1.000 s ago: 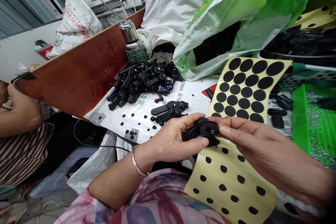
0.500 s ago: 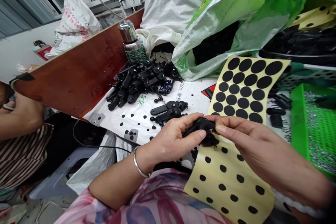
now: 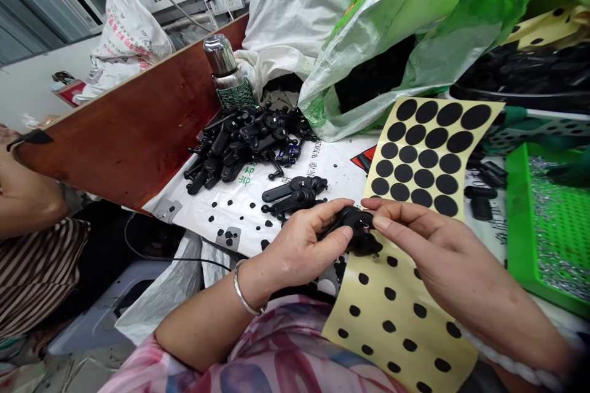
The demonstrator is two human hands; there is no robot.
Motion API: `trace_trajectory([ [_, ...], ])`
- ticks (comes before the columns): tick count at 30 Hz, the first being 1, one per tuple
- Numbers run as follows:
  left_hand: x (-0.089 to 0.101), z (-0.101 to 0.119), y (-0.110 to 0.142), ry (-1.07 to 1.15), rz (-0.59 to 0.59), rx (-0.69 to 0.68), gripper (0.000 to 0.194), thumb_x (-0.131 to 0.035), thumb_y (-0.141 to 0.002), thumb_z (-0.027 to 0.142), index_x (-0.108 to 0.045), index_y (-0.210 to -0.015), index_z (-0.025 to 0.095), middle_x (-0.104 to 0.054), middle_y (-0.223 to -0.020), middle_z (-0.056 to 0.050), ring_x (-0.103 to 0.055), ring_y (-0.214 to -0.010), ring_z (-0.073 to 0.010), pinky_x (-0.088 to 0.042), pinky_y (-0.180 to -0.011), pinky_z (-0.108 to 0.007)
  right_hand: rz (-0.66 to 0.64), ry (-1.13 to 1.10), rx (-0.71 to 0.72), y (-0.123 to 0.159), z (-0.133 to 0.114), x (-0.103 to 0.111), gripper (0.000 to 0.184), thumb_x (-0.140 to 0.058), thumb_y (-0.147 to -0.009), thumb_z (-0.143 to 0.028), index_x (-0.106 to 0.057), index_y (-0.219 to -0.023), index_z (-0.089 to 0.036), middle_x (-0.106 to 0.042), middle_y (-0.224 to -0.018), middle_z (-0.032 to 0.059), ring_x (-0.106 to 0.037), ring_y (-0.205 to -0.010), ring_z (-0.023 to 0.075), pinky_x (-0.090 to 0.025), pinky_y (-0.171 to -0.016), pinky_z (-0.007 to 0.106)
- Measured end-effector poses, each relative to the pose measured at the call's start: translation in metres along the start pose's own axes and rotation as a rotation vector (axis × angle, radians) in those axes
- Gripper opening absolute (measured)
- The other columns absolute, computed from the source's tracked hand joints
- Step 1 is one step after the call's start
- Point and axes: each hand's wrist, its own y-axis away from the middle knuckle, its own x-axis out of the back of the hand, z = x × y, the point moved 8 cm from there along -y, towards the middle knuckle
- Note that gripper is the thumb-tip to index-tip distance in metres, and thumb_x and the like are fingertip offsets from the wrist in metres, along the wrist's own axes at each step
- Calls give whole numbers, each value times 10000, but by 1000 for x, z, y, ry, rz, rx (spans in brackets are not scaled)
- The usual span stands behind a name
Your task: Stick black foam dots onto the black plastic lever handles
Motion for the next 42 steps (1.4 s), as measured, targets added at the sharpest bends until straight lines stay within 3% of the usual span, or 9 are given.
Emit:
trace_trajectory([
  [11, -1, 0, 1, -24, 37, 17, 411, -528, -856, 240, -552, -1258, 158, -647, -879, -32, -566, -658, -94, -464, -638, -215, 329, 393, 370, 14, -17, 12, 249, -607, -780, -445, -573, -902, -230, -616, -995, 80, -613, -851, 239, -509, -686, 370],
  [17, -10, 4, 2, 74, -21, 1, 379, -516, -848, 199, -578, -1221, 166, -652, -945, -40, -538, -621, -72, -459, -610, -202, -54, 41, 158, 1, -6, -6, 287, -665, -782, -496, -603, -808, -217, -569, -647, -8, -535, -539, 124, -444, -458, 219],
  [20, -13, 4, 3, 184, -52, 38, 358, -522, -840, 207, -596, -1187, 160, -642, -900, -35, -513, -583, -58, -440, -567, -186, -164, -64, 93, -2, 2, -9, 263, -622, -837, -475, -628, -799, -215, -560, -592, -25, -514, -509, 100, -440, -480, 198],
  [24, -12, 0, 2, 331, -56, 144, 395, -589, -797, 259, -573, -1164, 112, -625, -850, -50, -532, -549, -59, -433, -526, -185, -163, -133, 129, 3, 4, -4, 243, -587, -870, -449, -647, -842, -215, -626, -642, 4, -601, -608, 136, -514, -609, 237],
  [28, -13, -3, 1, 329, -28, 185, 393, -600, -814, 379, -601, -1114, 126, -614, -741, -27, -519, -477, -52, -368, -441, -161, -62, -69, 214, 14, -6, -5, 216, -691, -783, -411, -635, -885, -229, -657, -735, 20, -633, -650, 167, -549, -592, 259],
  [32, -12, -3, 3, 310, -16, 208, 367, -576, -829, 433, -654, -1020, 129, -569, -636, 1, -518, -476, -69, -398, -414, -163, -119, -9, 265, 21, -16, -16, 155, -637, -826, -385, -625, -887, -243, -670, -792, 23, -653, -685, 175, -561, -593, 258],
  [35, 21, 9, 3, 124, 163, 65, 350, -568, -842, 417, -667, -1028, 138, -635, -724, -28, -569, -563, -93, -462, -486, -192, -62, 31, 266, 19, -15, -6, 174, -610, -831, -399, -635, -897, -240, -689, -792, 30, -667, -695, 185, -570, -628, 277],
  [39, 76, 38, 7, -453, 541, -271, 335, -560, -867, 375, -656, -1114, 170, -688, -961, -63, -623, -836, -145, -502, -774, -265, 132, 191, 307, 17, -7, 26, 198, -620, -803, -431, -638, -895, -257, -708, -821, 33, -670, -712, 211, -559, -639, 315],
  [42, 79, 41, -2, -817, 555, -358, 364, -534, -887, 361, -635, -1171, 157, -669, -955, -78, -610, -849, -160, -485, -804, -295, 235, 304, 308, 19, 2, 50, 236, -602, -804, -483, -638, -904, -272, -709, -833, 33, -664, -727, 239, -533, -661, 364],
])
